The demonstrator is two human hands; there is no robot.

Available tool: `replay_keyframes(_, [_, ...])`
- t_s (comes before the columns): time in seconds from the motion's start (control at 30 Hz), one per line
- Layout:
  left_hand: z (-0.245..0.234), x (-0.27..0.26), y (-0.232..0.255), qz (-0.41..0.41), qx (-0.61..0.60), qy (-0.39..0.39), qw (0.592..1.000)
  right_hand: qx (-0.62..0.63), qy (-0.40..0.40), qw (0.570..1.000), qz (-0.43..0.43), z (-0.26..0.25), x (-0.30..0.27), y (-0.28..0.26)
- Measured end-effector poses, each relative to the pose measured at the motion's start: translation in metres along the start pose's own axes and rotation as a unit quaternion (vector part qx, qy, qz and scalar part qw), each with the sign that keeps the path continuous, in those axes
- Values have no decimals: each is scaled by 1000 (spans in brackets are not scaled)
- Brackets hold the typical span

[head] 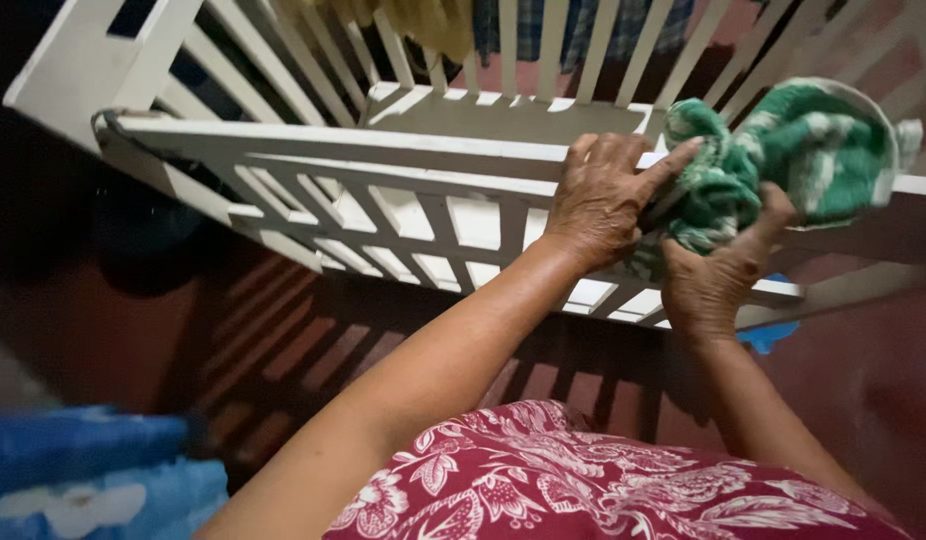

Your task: The person wipes the white wooden crib with a green cloth, cleaning the top rails and vertical slats. They move around the crib to reach different sides, repeatedly wiping the same areas.

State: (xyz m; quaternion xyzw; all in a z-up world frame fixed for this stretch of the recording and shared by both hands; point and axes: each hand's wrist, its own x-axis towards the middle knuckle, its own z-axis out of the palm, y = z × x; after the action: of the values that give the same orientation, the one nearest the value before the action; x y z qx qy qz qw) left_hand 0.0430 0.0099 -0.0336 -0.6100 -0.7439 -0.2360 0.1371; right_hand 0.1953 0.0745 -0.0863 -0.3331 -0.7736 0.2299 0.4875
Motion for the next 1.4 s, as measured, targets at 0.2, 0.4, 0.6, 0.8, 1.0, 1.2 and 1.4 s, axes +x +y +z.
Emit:
replay_keyframes(0.2, [11, 0, 2, 5, 96, -58, 994, 154, -166, 964, 138, 21, 9, 24])
replay_keyframes(0.4, [-4, 2, 8, -14, 21, -83, 996, 612, -158, 656, 414, 21, 36, 18])
replay_keyframes(0.6, [-7, 9, 5, -9, 0, -121, 993, 491, -127, 796, 330, 32, 26, 24])
replay_keyframes(0.8, [-5, -1, 4, 0, 16, -106, 994, 668, -120, 594, 431, 45, 16, 23])
replay_keyframes(1.0, [-6, -5, 3, 21, 15, -89, 996, 672, -231, 604, 360, 45, 25, 11])
replay_keyframes(1.2, [-24, 0, 1, 19, 0, -219, 975, 779, -34, 383, 495, -14, 28, -12])
replay_keyframes(1.4, [-26, 0, 4, 21, -34, -166, 985, 622, -70, 556, 547, 4, 51, 3])
